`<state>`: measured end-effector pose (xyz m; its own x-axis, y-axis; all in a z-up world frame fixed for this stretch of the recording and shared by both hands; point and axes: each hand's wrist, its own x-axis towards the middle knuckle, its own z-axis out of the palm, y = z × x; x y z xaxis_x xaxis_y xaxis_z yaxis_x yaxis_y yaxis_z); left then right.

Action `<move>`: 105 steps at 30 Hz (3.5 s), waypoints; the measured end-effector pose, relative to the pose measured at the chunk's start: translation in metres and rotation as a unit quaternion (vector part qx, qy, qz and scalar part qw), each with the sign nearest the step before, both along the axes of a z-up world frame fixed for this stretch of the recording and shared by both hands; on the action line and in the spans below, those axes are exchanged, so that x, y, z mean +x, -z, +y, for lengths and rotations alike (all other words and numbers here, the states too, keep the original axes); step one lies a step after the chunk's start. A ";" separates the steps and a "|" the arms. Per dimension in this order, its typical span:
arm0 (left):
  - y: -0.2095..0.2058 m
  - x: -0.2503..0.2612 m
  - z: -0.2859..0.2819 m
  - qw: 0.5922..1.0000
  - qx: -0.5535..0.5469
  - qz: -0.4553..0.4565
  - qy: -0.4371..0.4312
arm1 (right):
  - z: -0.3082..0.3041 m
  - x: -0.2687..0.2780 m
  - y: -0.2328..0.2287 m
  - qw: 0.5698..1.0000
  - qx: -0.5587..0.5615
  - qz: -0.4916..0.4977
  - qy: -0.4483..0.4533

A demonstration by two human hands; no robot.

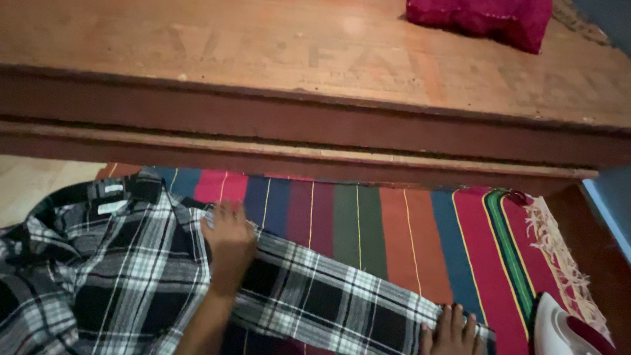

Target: The person irons a plaid shirt laid out on a colorful striped mat. They use a white electric iron to smooth the shirt's sleeves and body, adjusting the fabric with their hands as needed.

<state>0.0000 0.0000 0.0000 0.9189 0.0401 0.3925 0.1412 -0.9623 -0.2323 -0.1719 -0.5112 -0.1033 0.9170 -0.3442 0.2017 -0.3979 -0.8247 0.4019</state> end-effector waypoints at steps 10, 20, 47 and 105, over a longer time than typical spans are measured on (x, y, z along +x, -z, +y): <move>0.000 0.013 0.023 0.960 -0.241 -0.018 0.140 | 0.018 -0.004 -0.036 0.992 0.046 -0.093 -0.066; -0.048 -0.036 -0.107 0.960 -0.131 0.242 0.059 | 0.040 -0.004 -0.067 0.994 0.069 -0.073 -0.050; -0.062 -0.119 -0.166 0.952 -0.186 0.213 0.113 | 0.060 -0.012 -0.101 0.965 0.182 -0.145 -0.124; -0.010 -0.083 0.039 0.976 -0.195 0.021 0.098 | 0.177 0.037 -0.139 0.921 0.292 0.143 -0.212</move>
<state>-0.0828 0.0392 0.0104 0.9387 0.0017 0.3448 -0.0554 -0.9862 0.1557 -0.1348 -0.3340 0.0359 0.9809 0.0848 -0.1752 0.0639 -0.9905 -0.1218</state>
